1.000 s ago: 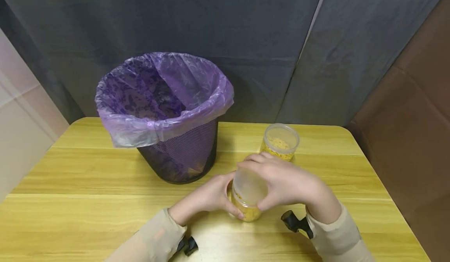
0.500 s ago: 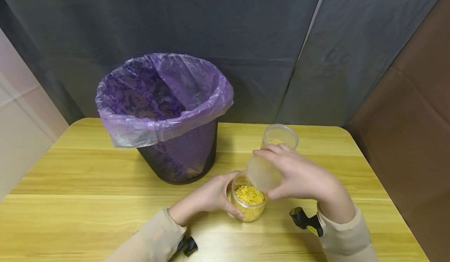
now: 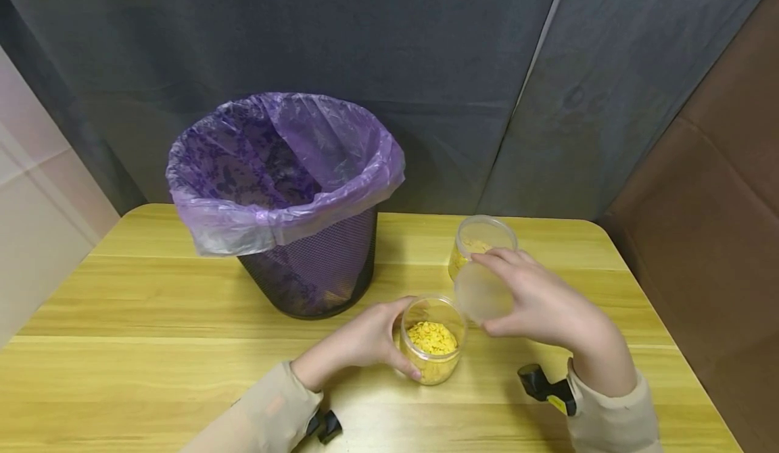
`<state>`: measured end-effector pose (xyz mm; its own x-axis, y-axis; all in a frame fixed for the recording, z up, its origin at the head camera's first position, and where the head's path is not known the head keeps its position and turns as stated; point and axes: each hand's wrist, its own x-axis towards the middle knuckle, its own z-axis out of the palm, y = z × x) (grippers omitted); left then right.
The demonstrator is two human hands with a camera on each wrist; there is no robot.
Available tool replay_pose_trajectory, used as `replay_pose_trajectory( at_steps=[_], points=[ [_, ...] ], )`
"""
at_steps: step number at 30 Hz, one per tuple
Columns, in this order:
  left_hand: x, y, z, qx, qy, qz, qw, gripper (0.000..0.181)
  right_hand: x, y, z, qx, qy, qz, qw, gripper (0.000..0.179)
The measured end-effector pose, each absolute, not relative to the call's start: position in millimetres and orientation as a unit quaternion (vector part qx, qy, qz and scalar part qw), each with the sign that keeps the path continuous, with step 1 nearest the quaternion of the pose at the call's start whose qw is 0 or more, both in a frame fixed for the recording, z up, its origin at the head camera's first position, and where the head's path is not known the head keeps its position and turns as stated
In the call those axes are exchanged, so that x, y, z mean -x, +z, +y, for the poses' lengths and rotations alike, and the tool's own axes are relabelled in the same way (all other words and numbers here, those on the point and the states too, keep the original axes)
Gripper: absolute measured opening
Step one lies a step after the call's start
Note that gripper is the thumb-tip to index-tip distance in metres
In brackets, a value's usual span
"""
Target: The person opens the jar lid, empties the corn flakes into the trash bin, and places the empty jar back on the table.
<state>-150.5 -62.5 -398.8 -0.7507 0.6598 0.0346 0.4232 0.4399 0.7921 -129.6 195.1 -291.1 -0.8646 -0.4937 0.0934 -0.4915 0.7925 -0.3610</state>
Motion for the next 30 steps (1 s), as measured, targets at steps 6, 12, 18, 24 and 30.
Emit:
replay_pose_trajectory(
  at_steps=[6,12,18,24,30],
  points=[
    [149,-398,-62,-0.319,0.411,0.843,0.138,0.105,129,-291,204,0.239,-0.190,0.952,-0.010,0.082],
    [149,-398,-62,-0.319,0.411,0.843,0.139,0.106,128,-288,213,0.214,-0.192,0.958,-0.004,0.083],
    [150,-398,-62,-0.321,0.412,0.841,0.139,0.106,126,-284,223,0.191,-0.197,0.962,0.009,0.086],
    [150,-399,-62,-0.320,0.412,0.842,0.139,0.106,126,-283,234,0.168,-0.192,0.967,0.011,0.090],
    [150,-399,-62,-0.319,0.412,0.842,0.139,0.106,130,-284,245,0.133,-0.182,0.974,0.018,0.093]
  ],
)
